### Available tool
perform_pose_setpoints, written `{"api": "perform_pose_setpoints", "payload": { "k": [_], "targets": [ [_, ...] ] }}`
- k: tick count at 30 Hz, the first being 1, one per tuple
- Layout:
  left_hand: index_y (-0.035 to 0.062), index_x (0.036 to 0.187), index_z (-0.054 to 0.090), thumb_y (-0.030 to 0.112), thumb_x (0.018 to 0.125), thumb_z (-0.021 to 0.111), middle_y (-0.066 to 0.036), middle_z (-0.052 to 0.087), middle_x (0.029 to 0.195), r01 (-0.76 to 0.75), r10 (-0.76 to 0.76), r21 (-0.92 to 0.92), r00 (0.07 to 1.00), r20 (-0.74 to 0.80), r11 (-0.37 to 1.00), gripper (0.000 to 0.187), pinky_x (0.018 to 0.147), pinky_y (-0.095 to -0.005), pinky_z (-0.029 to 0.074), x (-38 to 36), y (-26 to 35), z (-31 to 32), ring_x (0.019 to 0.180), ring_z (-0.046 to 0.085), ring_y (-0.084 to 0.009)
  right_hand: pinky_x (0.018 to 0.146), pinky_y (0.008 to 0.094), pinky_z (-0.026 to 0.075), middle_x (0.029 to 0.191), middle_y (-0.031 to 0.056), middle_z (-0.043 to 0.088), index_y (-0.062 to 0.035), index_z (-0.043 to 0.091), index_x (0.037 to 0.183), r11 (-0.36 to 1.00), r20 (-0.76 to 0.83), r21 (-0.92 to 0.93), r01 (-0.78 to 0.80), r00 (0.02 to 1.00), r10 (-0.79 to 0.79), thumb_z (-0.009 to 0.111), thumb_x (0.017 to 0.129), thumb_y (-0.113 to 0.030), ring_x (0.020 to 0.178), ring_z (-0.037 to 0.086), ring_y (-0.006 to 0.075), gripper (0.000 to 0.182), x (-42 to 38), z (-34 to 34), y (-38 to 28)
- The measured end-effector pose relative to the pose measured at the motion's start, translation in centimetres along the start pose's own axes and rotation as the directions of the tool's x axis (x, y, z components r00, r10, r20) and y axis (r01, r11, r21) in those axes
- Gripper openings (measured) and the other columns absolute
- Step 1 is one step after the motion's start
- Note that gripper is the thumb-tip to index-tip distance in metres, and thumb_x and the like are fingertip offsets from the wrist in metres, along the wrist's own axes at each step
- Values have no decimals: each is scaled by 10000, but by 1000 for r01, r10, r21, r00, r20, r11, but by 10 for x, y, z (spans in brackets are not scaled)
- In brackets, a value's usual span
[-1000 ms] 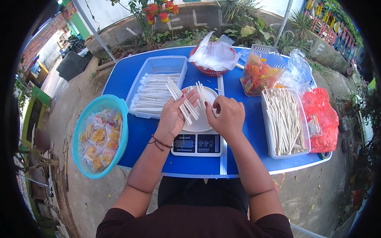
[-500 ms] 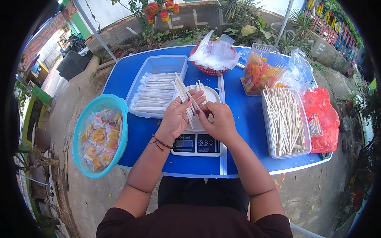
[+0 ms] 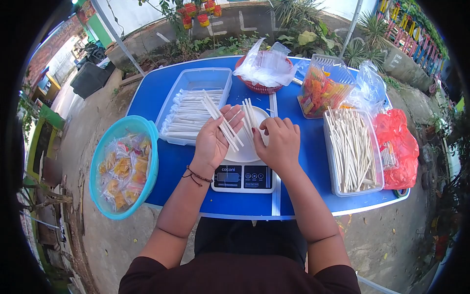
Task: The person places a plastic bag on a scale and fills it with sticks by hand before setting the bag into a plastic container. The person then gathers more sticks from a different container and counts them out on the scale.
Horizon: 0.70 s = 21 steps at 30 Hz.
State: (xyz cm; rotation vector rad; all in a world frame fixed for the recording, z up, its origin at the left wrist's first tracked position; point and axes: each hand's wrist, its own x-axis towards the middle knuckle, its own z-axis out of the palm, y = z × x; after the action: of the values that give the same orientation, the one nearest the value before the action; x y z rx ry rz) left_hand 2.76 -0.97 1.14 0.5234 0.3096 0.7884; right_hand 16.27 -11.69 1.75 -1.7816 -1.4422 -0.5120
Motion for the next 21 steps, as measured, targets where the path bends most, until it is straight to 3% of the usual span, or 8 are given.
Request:
{"api": "perform_pose_setpoints", "payload": {
  "k": [3,6,9,12,15,18,21],
  "targets": [
    [-56,1357,346,35,1013,325,-242,437,1397,30,-36,79,997,72,996,357,1096,-403,425,0,-4,2,1298,467,-329,625,377,366,600,33,575,-87,595,695,970,74,241,-10,997,-8,701,791,-170,608,554,241,165,-3,2,1],
    [-52,1371,336,33,1014,326,-228,416,1422,42,-56,117,991,123,992,368,1100,-398,419,-2,-9,4,1319,445,-316,616,345,383,670,71,597,-44,629,743,921,268,370,-121,963,19,702,815,-151,608,524,214,148,-5,-1,-7],
    [-44,1378,338,28,1013,331,-216,407,1434,43,-65,141,986,153,989,372,1103,-395,415,-3,-10,6,1328,433,-311,588,311,410,704,102,623,0,635,770,833,341,481,-272,934,108,707,823,-134,600,535,174,161,-8,3,-8],
    [-38,1383,339,23,1010,343,-212,395,1445,41,-72,172,981,178,984,378,1103,-397,415,-3,-9,7,1340,419,-303,573,284,427,717,114,636,28,641,809,781,398,500,-376,900,178,704,825,-114,602,543,144,156,-9,4,-6],
    [-35,1391,336,24,1009,351,-205,389,1452,50,-82,191,983,164,980,386,1102,-397,415,-4,-8,8,1342,417,-298,580,350,459,712,149,652,17,649,784,784,380,497,-373,905,190,677,810,-117,622,609,264,140,-6,1,-9],
    [-35,1394,337,25,1008,360,-204,395,1449,45,-77,172,980,182,984,391,1100,-395,417,-2,-9,5,1341,420,-295,595,358,464,716,145,655,14,649,784,805,353,499,-320,924,149,683,810,-132,626,610,272,153,-5,2,-7],
    [-34,1396,338,26,1009,361,-202,400,1447,35,-69,181,980,185,983,392,1097,-393,419,-3,-9,6,1337,425,-293,580,308,426,695,116,628,10,644,778,822,353,497,-279,930,103,697,821,-125,593,542,172,152,-5,1,-7]
  ]
}}
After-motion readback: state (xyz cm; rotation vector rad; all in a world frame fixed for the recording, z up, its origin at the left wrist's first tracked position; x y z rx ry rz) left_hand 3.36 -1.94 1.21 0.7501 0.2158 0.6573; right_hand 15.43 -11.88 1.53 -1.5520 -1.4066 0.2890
